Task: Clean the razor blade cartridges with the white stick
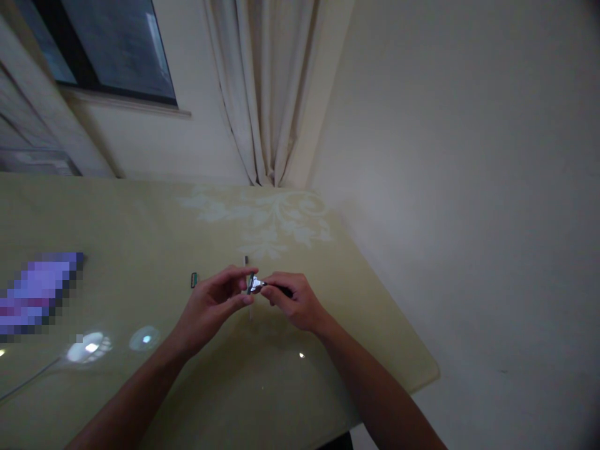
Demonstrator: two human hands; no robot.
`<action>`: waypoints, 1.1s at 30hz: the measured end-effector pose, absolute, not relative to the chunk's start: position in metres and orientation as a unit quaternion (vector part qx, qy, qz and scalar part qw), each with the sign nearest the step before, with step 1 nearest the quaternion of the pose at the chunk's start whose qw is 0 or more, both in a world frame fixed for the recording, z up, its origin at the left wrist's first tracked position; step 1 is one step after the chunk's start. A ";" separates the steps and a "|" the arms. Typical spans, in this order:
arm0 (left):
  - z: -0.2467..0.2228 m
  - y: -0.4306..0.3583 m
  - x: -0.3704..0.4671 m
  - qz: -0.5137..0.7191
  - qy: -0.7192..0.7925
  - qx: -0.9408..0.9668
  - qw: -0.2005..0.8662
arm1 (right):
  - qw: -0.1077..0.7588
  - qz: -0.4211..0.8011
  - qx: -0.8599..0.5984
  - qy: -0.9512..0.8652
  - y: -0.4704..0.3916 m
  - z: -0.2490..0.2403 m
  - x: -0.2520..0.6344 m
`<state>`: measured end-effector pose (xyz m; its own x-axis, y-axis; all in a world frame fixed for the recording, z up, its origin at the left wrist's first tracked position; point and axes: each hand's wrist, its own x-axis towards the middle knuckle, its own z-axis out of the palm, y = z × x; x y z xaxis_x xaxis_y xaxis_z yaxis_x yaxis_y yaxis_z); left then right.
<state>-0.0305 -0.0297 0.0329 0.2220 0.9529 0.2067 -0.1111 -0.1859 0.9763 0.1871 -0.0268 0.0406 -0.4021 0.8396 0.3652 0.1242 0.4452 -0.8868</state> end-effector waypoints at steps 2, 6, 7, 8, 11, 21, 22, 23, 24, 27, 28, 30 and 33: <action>0.032 -0.029 -0.031 0.508 0.362 0.579 0.525 | 0.432 0.406 -0.335 -0.732 -0.027 0.041 0.187; 0.032 -0.029 -0.030 0.504 0.366 0.581 0.524 | 0.426 0.396 -0.340 -0.739 -0.027 0.040 0.187; 0.031 -0.029 -0.030 0.504 0.367 0.582 0.522 | 0.427 0.395 -0.337 -0.740 -0.027 0.040 0.187; 0.031 -0.029 -0.030 0.506 0.367 0.583 0.519 | 0.428 0.394 -0.335 -0.741 -0.027 0.040 0.187; 0.031 -0.029 -0.029 0.512 0.366 0.582 0.515 | 0.431 0.389 -0.331 -0.744 -0.026 0.038 0.187; 0.032 -0.028 -0.031 0.509 0.366 0.590 0.509 | 0.445 0.397 -0.324 -0.735 -0.027 0.039 0.187; 0.033 -0.028 -0.031 0.510 0.368 0.589 0.508 | 0.447 0.397 -0.325 -0.733 -0.027 0.040 0.187; 0.033 -0.028 -0.031 0.509 0.370 0.589 0.508 | 0.449 0.397 -0.327 -0.731 -0.027 0.041 0.187; 0.033 -0.028 -0.031 0.508 0.372 0.589 0.507 | 0.451 0.396 -0.330 -0.729 -0.027 0.041 0.188; 0.032 -0.028 -0.032 0.507 0.371 0.590 0.506 | 0.447 0.397 -0.339 -0.726 -0.026 0.042 0.189; 0.031 -0.027 -0.031 0.508 0.369 0.591 0.506 | 0.445 0.398 -0.339 -0.727 -0.026 0.041 0.189; 0.028 -0.027 -0.031 0.509 0.370 0.590 0.506 | 0.437 0.397 -0.337 -0.733 -0.026 0.040 0.189; 0.024 -0.028 -0.030 0.505 0.380 0.595 0.497 | 0.428 0.393 -0.330 -0.744 -0.025 0.039 0.188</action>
